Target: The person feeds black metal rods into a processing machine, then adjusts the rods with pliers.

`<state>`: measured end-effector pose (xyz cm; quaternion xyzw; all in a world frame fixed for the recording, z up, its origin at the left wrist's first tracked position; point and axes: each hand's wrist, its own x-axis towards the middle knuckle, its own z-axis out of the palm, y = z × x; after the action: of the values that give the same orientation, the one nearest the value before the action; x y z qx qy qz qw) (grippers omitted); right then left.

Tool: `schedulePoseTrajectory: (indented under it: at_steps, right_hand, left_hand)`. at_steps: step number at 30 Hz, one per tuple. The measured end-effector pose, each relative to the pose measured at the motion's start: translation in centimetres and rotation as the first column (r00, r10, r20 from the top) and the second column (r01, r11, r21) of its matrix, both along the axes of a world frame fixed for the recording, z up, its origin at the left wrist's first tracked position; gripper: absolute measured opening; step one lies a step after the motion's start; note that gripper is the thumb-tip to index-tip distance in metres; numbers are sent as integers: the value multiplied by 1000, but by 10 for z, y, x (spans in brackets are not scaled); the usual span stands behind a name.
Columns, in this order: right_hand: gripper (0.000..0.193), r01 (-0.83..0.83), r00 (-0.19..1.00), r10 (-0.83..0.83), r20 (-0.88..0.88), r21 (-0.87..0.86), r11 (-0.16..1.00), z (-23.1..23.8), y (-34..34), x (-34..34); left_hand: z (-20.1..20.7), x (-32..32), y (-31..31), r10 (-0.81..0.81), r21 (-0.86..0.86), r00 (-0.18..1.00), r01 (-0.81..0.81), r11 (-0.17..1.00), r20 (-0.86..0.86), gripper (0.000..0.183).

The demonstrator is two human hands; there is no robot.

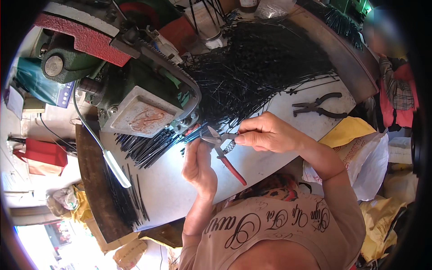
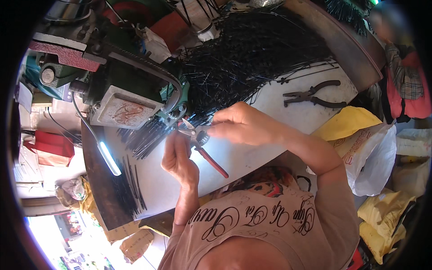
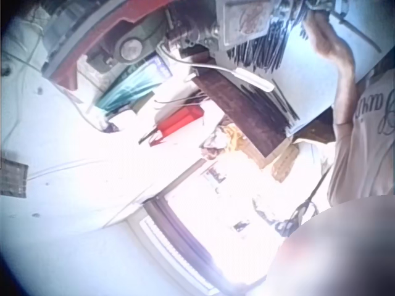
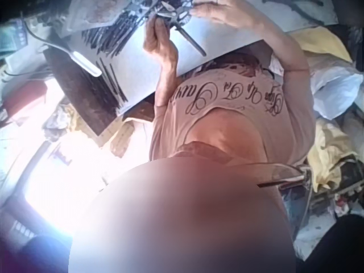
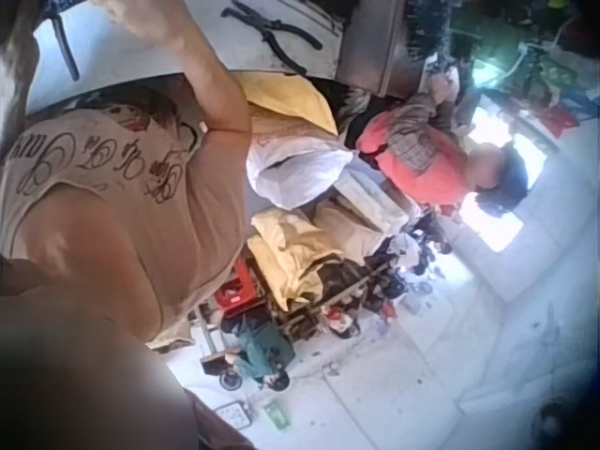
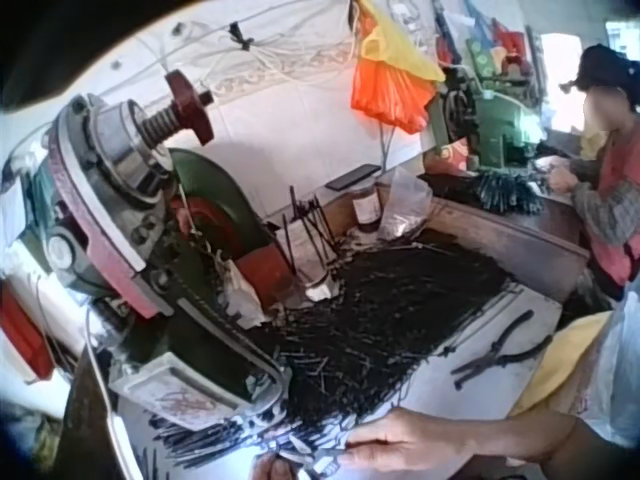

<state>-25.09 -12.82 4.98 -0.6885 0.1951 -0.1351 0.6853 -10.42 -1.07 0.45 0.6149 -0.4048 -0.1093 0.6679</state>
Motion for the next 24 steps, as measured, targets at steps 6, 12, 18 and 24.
schedulePoseTrajectory:
  at_steps: [6,12,18,24]
  right_hand:
    - [19,-34,999,22,-40,-309,951,-2,-29,-14]
    - [20,550,818,-575,0,-291,783,67,-95,-52]
    - [34,550,588,-805,79,-769,326,75,-198,-56]
    - [35,781,357,-924,137,-586,215,40,-293,3]
  left_hand:
    - [-13,15,-4,-68,74,997,70,995,-34,9]
    - [-19,14,-6,-50,181,993,70,981,-109,8]
    - [-23,-10,-15,-285,257,886,198,946,366,10]
    - [-37,-11,-15,-388,345,783,236,909,486,9]
